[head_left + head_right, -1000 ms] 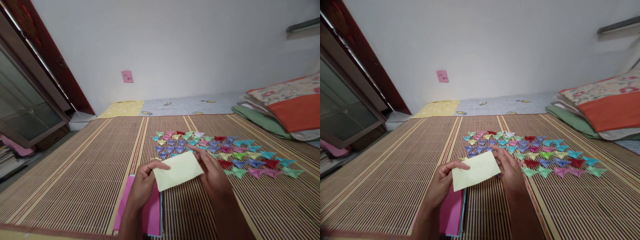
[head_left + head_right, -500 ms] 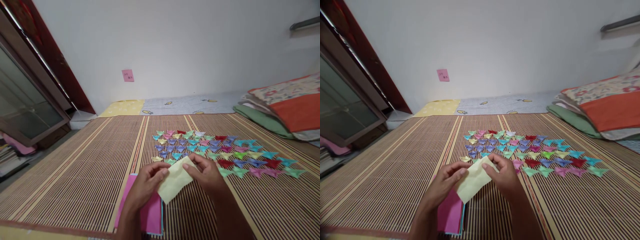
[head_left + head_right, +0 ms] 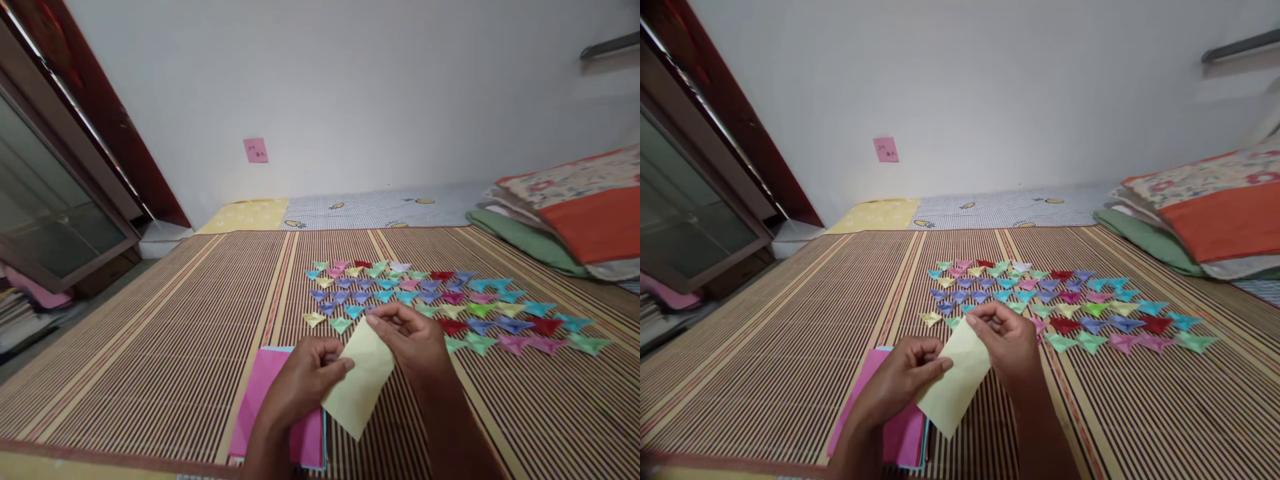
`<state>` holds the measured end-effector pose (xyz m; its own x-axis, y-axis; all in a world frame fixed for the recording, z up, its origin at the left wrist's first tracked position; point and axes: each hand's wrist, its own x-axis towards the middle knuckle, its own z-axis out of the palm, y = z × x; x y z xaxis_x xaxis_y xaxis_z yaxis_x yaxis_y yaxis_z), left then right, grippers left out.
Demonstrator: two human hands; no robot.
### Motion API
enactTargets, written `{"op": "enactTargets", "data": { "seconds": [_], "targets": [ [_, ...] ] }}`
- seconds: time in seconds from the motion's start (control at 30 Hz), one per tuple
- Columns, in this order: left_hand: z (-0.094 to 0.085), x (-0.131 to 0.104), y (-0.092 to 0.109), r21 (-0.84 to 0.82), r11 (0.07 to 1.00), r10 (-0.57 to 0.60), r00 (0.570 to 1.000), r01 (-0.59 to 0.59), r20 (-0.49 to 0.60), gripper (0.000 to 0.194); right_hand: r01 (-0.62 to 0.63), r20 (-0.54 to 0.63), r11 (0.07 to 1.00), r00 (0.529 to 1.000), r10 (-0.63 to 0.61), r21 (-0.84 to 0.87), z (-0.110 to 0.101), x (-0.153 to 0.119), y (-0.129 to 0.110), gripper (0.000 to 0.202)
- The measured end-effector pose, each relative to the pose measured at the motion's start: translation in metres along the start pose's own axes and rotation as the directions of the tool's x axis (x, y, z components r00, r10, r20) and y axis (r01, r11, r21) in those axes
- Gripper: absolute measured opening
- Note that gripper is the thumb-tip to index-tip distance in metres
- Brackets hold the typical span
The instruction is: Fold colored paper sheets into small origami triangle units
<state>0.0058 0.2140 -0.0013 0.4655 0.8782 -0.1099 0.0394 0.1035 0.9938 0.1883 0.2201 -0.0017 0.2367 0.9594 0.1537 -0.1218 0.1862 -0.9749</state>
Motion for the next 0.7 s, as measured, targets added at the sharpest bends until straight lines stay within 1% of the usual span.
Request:
{"op": "enactTargets", "data": {
  "seconds": [0.03, 0.1, 0.13, 0.17, 0.2, 0.27, 0.37, 0.43, 0.53, 0.63, 0.7],
  "targets": [
    [-0.001, 0.001, 0.0, -0.036, 0.999, -0.007, 1.0, 0.006, -0.022, 0.032, 0.012, -0.044, 0.999, 0.999, -0.01, 0.04, -0.001, 0.001, 0.0, 0.023],
    [-0.003, 0.004, 0.001, -0.131, 0.991, 0.015, 0.993, -0.031, -0.12, 0.03, 0.052, -0.119, 0.996, 0.992, -0.044, 0.068, -0.003, 0.004, -0.002, 0.027],
    [-0.004, 0.005, 0.001, -0.187, 0.98, 0.037, 0.982, -0.072, -0.186, 0.028, 0.067, -0.131, 0.996, 0.99, -0.059, 0.053, -0.004, 0.005, -0.002, 0.029],
    [-0.004, 0.007, 0.002, -0.238, 0.964, 0.056, 0.965, -0.119, -0.255, 0.026, 0.072, -0.117, 0.997, 0.991, -0.069, 0.028, -0.004, 0.005, -0.002, 0.03],
    [-0.004, 0.009, 0.003, -0.281, 0.945, 0.071, 0.945, -0.166, -0.32, 0.026, 0.068, -0.083, 0.998, 0.994, -0.068, -0.001, -0.004, 0.005, -0.001, 0.031],
    [-0.005, 0.012, 0.003, -0.335, 0.909, 0.086, 0.9, -0.246, -0.428, 0.031, 0.031, 0.022, 0.998, 0.999, -0.03, -0.05, -0.001, 0.003, 0.001, 0.032],
    [-0.006, 0.014, 0.0, -0.363, 0.876, 0.087, 0.843, -0.319, -0.53, 0.035, -0.043, 0.174, 0.997, 0.983, 0.055, -0.07, 0.009, -0.003, 0.006, 0.026],
    [-0.008, 0.015, -0.003, -0.364, 0.866, 0.086, 0.82, -0.342, -0.566, 0.035, -0.071, 0.232, 0.996, 0.969, 0.083, -0.058, 0.016, -0.005, 0.009, 0.017],
    [-0.01, 0.014, -0.004, -0.365, 0.864, 0.08, 0.811, -0.347, -0.58, 0.033, -0.087, 0.248, 0.996, 0.964, 0.092, -0.031, 0.02, -0.006, 0.012, 0.011],
    [-0.01, 0.012, -0.002, -0.366, 0.876, 0.074, 0.838, -0.313, -0.54, 0.034, -0.07, 0.23, 0.997, 0.97, 0.074, -0.028, 0.019, -0.004, 0.014, 0.013],
    [-0.011, 0.012, -0.001, -0.354, 0.888, 0.083, 0.86, -0.293, -0.503, 0.038, -0.04, 0.212, 0.998, 0.976, 0.049, -0.044, 0.016, -0.003, 0.014, 0.014]
  ]
}}
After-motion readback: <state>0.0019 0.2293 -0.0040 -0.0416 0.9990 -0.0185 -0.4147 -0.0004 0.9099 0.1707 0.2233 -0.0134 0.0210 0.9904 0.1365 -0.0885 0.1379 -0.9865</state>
